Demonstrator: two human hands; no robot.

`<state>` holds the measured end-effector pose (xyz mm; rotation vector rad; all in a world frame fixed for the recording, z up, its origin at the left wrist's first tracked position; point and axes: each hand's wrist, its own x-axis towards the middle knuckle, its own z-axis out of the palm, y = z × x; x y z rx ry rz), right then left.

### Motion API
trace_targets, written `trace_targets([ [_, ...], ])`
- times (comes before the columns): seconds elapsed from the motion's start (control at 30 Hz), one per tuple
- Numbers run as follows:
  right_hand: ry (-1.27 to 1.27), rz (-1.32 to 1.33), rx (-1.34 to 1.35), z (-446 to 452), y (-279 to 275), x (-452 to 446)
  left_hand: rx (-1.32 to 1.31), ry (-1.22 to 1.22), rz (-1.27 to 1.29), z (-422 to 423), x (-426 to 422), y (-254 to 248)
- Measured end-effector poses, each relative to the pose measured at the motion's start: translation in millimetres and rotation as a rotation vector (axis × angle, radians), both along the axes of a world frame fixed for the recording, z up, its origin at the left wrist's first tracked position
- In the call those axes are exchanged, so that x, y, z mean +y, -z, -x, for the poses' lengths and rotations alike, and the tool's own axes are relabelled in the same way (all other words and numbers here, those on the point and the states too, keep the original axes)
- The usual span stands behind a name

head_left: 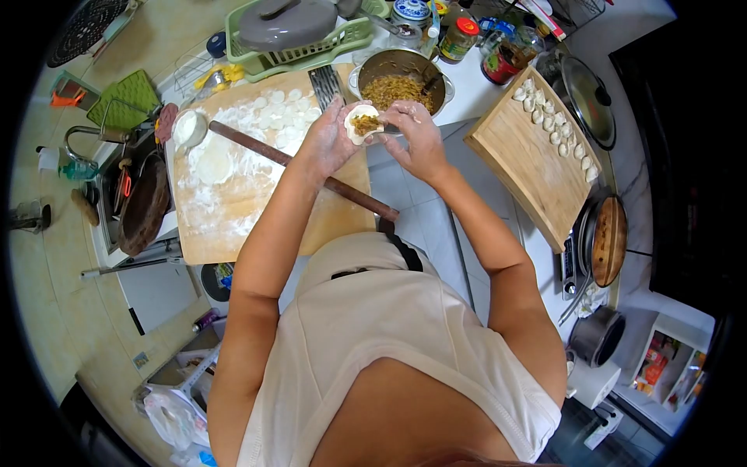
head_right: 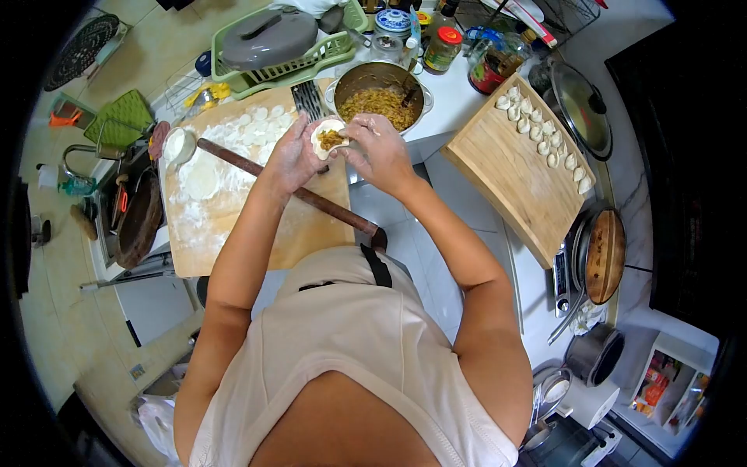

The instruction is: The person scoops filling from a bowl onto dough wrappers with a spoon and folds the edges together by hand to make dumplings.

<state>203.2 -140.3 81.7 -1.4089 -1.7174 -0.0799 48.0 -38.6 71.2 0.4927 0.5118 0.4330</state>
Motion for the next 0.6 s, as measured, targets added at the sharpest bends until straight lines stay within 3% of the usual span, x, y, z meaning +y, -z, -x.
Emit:
trace_targets([
  [0.2, -0.043, 0.028, -0.011, 3.0, 8.0, -0.5, 0.001, 0.056, -0.028, 2.2, -1.2, -2.0],
  [0.6, 0.168, 0.030, 0.111, 17.0, 7.0, 9.1, 0.051, 0.073, -0.186, 2.6, -6.8, -3.6],
])
